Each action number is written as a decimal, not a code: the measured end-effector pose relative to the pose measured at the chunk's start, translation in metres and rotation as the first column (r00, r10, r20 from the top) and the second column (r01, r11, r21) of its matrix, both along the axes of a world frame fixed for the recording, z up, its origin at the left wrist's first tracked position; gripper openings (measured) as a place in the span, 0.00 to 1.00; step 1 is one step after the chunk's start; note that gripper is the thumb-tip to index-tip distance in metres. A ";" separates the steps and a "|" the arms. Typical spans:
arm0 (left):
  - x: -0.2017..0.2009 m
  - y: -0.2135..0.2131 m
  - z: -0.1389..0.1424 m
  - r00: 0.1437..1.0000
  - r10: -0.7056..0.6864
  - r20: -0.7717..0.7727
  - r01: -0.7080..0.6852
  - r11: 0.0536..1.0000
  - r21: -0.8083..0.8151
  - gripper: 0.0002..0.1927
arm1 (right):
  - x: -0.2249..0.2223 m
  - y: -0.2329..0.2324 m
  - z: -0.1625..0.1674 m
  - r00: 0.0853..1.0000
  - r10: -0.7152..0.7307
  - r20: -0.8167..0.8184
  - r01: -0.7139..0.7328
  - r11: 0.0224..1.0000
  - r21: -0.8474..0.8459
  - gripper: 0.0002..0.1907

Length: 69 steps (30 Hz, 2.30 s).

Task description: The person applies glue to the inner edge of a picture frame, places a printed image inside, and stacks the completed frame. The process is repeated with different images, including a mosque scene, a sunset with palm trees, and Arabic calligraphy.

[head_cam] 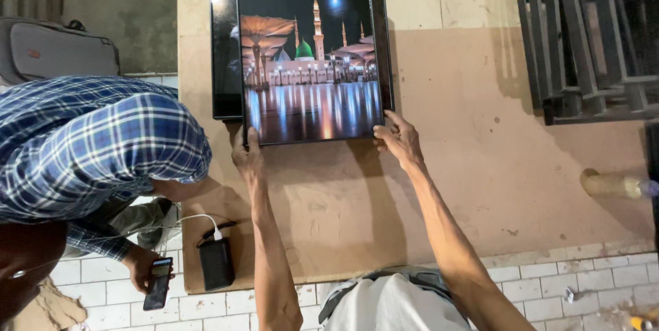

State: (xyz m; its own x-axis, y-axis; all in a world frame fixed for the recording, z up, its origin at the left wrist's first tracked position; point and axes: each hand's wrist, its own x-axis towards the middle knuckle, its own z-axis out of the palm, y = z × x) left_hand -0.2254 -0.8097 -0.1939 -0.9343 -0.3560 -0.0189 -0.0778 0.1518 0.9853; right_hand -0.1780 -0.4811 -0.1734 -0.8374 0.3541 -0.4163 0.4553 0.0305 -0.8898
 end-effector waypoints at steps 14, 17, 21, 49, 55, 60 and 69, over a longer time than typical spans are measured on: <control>0.008 -0.001 0.014 0.989 -0.118 -0.088 0.129 0.983 0.130 0.29 | 0.002 -0.003 0.008 0.982 0.023 -0.187 -0.059 0.980 -0.189 0.35; 0.013 -0.003 0.025 0.990 -0.139 -0.033 0.143 0.978 0.154 0.34 | 0.003 -0.005 0.014 0.984 0.032 -0.175 -0.066 0.979 -0.193 0.36; 0.025 -0.003 0.033 0.981 -0.124 0.148 0.083 0.963 0.257 0.37 | 0.025 0.009 0.017 0.993 -0.009 -0.118 -0.015 0.979 -0.202 0.34; 0.185 0.605 0.153 0.491 -0.727 -0.480 0.300 0.658 -0.691 0.12 | 0.344 0.453 -0.014 0.762 -0.628 0.158 -0.041 -0.289 -0.956 0.58; 0.117 0.700 0.162 0.483 -0.794 -0.368 -0.163 0.332 -0.929 0.24 | 0.357 0.488 0.002 0.726 -0.637 0.260 -0.043 -0.419 -0.907 0.58; 0.096 0.706 0.158 0.682 -0.728 -0.076 0.272 0.348 -0.897 0.14 | 0.336 0.500 0.029 0.802 -0.549 0.237 -0.125 -0.543 -0.831 0.47; 0.131 0.642 0.219 0.442 -0.794 -0.418 -0.390 0.250 -0.886 0.17 | 0.321 0.489 0.035 0.788 -0.580 0.207 0.021 -0.311 -0.950 0.39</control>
State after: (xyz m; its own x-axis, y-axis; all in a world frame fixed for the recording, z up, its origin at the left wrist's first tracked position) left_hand -0.0940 -0.1678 0.0252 -0.2897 0.6420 0.7099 0.7024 0.6464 -0.2979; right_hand 0.1427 0.0076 -0.1386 -0.9085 0.0619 -0.4132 -0.1882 -0.9436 0.2725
